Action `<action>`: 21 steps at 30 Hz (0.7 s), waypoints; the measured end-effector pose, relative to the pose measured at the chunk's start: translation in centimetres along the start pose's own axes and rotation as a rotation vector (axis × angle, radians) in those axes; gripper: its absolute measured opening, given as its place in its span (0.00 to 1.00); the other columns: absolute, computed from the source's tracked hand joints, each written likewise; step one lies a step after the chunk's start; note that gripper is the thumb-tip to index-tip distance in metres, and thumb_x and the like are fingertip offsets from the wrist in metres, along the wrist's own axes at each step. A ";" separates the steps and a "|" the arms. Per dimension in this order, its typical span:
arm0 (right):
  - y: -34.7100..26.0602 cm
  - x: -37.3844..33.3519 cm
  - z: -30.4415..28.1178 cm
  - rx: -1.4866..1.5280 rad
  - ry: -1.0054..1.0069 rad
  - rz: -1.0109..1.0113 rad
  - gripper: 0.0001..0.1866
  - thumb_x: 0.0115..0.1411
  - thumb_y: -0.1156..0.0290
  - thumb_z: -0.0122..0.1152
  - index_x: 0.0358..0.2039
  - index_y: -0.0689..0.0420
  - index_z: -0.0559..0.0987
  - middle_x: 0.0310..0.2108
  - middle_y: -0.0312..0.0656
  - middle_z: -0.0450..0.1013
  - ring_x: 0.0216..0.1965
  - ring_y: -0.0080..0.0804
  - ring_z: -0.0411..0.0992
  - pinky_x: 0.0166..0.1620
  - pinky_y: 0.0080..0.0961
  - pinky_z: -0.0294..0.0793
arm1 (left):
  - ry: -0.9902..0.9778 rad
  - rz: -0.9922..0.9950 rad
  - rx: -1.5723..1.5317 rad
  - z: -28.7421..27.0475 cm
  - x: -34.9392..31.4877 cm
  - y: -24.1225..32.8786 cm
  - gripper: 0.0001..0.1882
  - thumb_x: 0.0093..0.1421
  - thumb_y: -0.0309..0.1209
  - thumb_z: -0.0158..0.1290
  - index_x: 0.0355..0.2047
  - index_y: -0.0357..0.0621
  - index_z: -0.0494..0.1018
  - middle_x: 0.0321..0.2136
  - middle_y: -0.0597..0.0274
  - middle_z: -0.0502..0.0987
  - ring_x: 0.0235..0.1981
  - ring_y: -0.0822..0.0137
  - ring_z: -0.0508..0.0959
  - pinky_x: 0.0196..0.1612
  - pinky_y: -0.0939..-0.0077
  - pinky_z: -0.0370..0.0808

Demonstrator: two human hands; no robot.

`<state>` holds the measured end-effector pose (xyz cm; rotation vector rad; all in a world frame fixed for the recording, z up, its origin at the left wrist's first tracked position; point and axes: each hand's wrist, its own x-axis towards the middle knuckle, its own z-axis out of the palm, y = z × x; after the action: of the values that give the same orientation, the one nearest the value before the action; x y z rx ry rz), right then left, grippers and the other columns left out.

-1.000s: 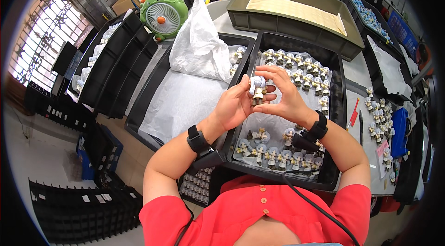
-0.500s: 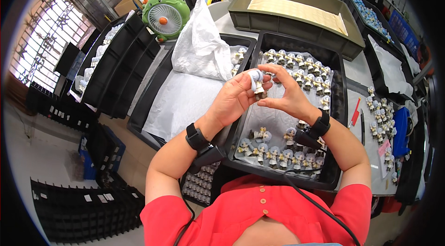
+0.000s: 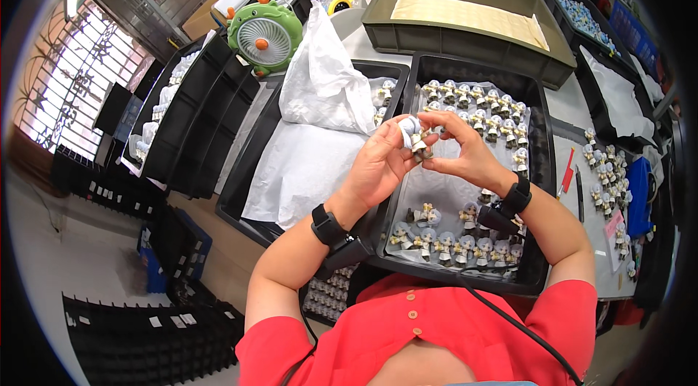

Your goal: The person places a white sheet of paper into a black tray and then repeatedly picks up small, cylindrical objects from a nearby tray. They wrap each object individually in a small piece of paper and place the wrapped items into the lined tray. The process is repetitive, focusing on one item at a time.

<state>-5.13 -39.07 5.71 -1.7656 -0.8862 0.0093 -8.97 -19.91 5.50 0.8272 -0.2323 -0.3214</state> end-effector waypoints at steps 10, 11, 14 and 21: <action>-0.1 0.2 -0.2 0.026 -0.005 0.024 0.27 0.49 0.68 0.66 0.51 0.53 0.72 0.48 0.36 0.68 0.48 0.27 0.66 0.47 0.25 0.66 | 0.293 0.095 0.118 -0.7 -1.7 5.0 0.17 0.63 0.41 0.47 0.46 0.42 0.67 0.39 0.60 0.74 0.41 0.64 0.75 0.48 0.67 0.71; -0.3 0.2 -0.1 0.035 0.005 0.015 0.24 0.50 0.68 0.65 0.49 0.54 0.73 0.47 0.36 0.68 0.47 0.26 0.67 0.46 0.24 0.67 | 0.306 0.121 0.228 -0.4 -2.2 6.9 0.17 0.63 0.41 0.48 0.46 0.42 0.67 0.39 0.61 0.74 0.40 0.66 0.75 0.46 0.68 0.71; -0.2 0.1 -0.2 0.011 -0.043 0.013 0.22 0.51 0.69 0.64 0.48 0.54 0.74 0.46 0.36 0.70 0.45 0.26 0.68 0.44 0.24 0.68 | 0.390 0.104 0.586 -0.4 -2.4 12.3 0.18 0.63 0.41 0.48 0.47 0.41 0.67 0.39 0.63 0.73 0.38 0.69 0.77 0.42 0.72 0.72; -0.6 0.5 0.0 0.031 -0.086 0.021 0.17 0.51 0.72 0.63 0.43 0.57 0.78 0.38 0.37 0.74 0.40 0.25 0.71 0.43 0.22 0.69 | 0.484 -0.473 1.185 -11.2 -0.9 10.2 0.14 0.59 0.40 0.53 0.44 0.52 0.69 0.33 0.66 0.72 0.32 0.70 0.74 0.28 0.75 0.70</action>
<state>-5.12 -38.72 6.41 -1.7567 -0.9242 0.1130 -4.26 -5.51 5.75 2.1094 0.2839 -0.4066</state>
